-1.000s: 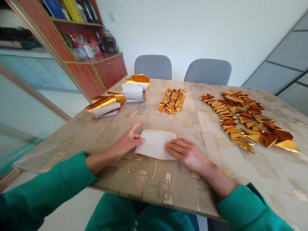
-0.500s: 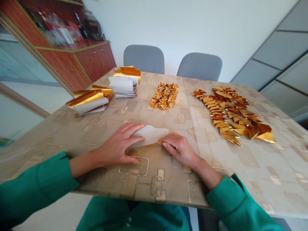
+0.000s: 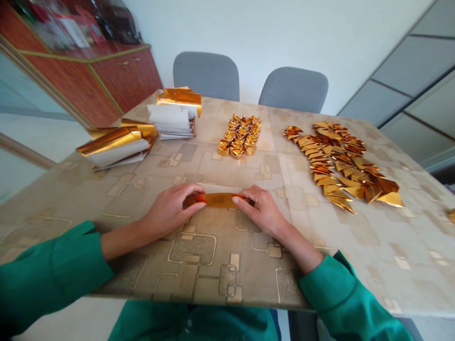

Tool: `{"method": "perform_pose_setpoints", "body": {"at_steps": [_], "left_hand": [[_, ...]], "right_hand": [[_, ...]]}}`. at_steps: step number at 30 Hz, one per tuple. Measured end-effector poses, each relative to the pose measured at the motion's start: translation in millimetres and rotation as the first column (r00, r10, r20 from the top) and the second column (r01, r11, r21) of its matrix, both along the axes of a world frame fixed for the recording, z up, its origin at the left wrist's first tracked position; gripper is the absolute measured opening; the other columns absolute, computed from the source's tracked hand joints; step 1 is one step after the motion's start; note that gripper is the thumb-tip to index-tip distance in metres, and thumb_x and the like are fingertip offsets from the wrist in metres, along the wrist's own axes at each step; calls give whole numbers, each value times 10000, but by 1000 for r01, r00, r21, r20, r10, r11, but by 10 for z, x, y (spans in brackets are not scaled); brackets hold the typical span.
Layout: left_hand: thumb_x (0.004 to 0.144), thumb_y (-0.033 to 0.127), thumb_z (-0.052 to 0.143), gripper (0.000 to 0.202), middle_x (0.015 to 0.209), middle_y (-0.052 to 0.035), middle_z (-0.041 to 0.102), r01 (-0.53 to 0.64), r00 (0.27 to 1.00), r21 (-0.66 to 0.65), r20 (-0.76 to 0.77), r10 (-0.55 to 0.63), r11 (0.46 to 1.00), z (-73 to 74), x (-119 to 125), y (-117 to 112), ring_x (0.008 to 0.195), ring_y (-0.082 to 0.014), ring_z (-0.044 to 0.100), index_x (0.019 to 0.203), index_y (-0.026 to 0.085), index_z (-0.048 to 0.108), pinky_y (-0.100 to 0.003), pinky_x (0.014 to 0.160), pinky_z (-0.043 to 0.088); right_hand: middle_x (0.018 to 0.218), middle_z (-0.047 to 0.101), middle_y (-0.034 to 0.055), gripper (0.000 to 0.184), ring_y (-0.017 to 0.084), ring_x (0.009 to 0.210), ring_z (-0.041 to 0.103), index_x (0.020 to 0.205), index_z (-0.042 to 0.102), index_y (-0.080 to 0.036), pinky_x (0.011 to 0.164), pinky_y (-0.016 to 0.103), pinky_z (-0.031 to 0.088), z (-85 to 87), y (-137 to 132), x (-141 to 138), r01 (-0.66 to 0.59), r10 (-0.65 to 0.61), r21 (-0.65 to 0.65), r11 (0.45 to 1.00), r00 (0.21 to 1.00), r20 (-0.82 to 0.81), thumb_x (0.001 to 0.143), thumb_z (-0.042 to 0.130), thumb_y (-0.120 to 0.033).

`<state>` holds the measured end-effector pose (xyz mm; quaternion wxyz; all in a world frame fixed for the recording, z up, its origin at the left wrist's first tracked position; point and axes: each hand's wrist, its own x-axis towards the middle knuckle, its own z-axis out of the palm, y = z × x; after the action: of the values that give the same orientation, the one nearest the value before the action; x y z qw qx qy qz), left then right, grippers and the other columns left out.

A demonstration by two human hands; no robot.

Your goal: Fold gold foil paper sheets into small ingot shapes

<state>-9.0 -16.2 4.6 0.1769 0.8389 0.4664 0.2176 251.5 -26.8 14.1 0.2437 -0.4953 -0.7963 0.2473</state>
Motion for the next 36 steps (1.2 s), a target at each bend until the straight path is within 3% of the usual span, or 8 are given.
{"method": "perform_pose_setpoints", "body": {"at_steps": [4,7,10,15,23,29,33,36], "left_hand": [[869,377,628,410,997,-49,719,-90,996,-30,-22,90,995,-19,15,36,886,-245,672,1240,236,526,-377,792,504],[872,352,632,498,1100,-69,704,-64,998,-9,-11,64,998,-49,-1,67,943,-247,670,1329,230,476,-376,820,509],[895,298,606,417,1210,-71,670,-6,1000,30,-15,6,1000,-74,-23,91,1023,-238,651,1297,234,516,-363,874,501],[917,305,585,351,1155,-57,708,-15,998,37,-61,17,999,-92,-32,128,982,-230,670,1264,253,563,-349,854,509],[924,268,580,368,1187,-72,691,1,995,104,-99,10,995,-124,-20,160,1017,-234,661,1288,228,539,-362,872,525],[947,257,533,275,1312,-140,592,37,992,311,-123,2,950,-87,-20,150,1155,-281,570,1196,163,602,-453,968,480],[998,214,408,333,1450,-117,506,330,940,395,-216,-263,857,-96,56,16,1345,-244,441,1297,168,547,-463,1128,325],[978,473,433,568,1516,-126,431,476,868,271,-297,-398,837,-137,127,-89,1441,-265,311,1428,128,414,-482,1186,205]], "right_hand": [[669,613,33,316,194,698,556,716,630,-214,643,312,399,-67,91,-73,117,-123,57,991,986,112,948,515,-396],[723,600,45,232,212,752,542,681,600,-206,671,322,386,-124,130,-88,149,-177,140,979,960,217,866,642,-340],[767,592,48,220,213,778,537,684,592,-205,685,322,377,-156,135,-75,163,-200,169,972,953,226,844,673,-332],[776,592,50,272,209,768,519,707,593,-201,675,325,332,-157,124,-79,176,-228,199,964,932,280,942,546,-330],[791,602,53,266,218,791,499,679,572,-192,679,323,294,-182,141,-120,218,-322,295,930,872,370,883,630,-352],[786,600,33,251,216,820,509,679,585,-185,694,316,287,-157,140,-144,241,-337,270,932,851,403,861,660,-341],[785,601,36,264,213,812,507,666,576,-183,695,318,283,-153,137,-163,243,-344,275,930,839,421,864,650,-341],[787,600,36,262,217,823,509,667,574,-185,703,321,283,-156,136,-172,241,-349,285,927,833,430,869,641,-338]]}}
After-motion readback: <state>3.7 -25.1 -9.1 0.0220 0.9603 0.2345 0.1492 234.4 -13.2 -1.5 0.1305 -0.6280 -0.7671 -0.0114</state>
